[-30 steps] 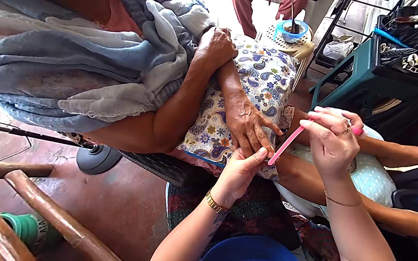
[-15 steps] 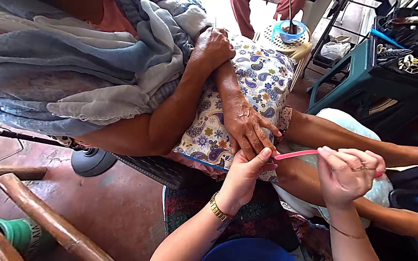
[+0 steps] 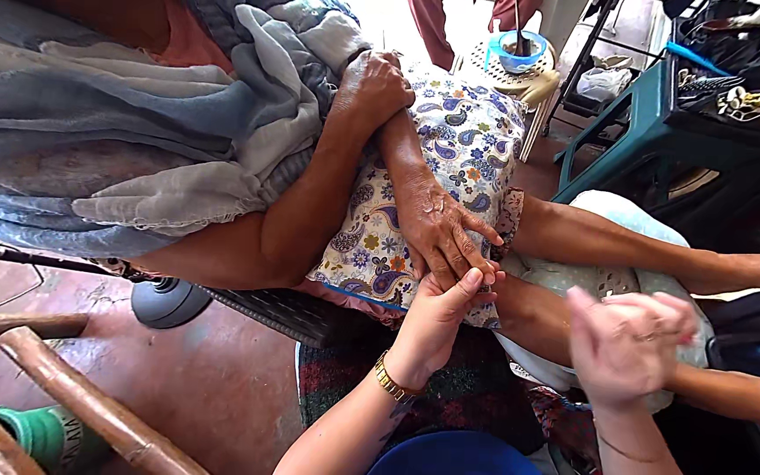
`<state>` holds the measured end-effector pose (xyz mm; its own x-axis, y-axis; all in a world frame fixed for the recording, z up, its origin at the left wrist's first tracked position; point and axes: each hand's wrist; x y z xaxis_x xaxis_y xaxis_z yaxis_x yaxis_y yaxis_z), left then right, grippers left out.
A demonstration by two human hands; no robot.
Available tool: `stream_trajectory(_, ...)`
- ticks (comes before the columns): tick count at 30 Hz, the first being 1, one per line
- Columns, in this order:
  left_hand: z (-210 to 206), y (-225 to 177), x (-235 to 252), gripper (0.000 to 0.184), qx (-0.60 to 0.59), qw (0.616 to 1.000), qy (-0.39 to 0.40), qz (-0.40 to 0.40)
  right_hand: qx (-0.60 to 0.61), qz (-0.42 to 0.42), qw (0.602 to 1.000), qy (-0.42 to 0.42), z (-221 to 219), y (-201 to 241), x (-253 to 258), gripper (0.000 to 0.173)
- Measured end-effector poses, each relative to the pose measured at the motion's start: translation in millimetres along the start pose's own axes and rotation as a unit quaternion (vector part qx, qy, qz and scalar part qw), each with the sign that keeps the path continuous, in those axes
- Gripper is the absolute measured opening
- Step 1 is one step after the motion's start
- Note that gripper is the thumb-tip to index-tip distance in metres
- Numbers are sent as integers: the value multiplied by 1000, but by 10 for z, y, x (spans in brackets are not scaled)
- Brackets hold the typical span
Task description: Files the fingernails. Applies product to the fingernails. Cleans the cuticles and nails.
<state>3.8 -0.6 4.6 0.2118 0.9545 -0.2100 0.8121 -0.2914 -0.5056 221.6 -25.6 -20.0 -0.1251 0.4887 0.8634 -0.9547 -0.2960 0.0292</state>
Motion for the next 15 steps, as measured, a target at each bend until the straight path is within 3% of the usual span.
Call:
stream_trajectory(2,-1,1,-1,16,2,1000,0,-3,41,32,999,10,-27,111,-46,10)
stream_trajectory(6,12,-17,-3,15,4,1000,0,2,18,-13,1000,-15,-147,-25,21,11)
stream_trajectory(9,4,-22,8,15,6,1000,-6,-2,44,-12,999,7,-153,112,3,11)
stream_trajectory(13,1,-42,19,15,11,1000,-2,3,14,-94,993,71,-88,-81,29,15)
stream_trajectory(15,4,-54,33,17,10,1000,3,0,53,-119,988,80,-10,-84,41,15)
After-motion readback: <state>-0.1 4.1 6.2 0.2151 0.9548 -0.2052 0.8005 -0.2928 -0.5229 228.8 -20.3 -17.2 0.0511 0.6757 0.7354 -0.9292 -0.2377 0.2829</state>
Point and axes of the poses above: each hand's wrist, its own x-axis towards the middle knuckle, its own z-axis out of the back of the hand, y = z × x, and after that the axes turned 12 degrees about -x, right-handed
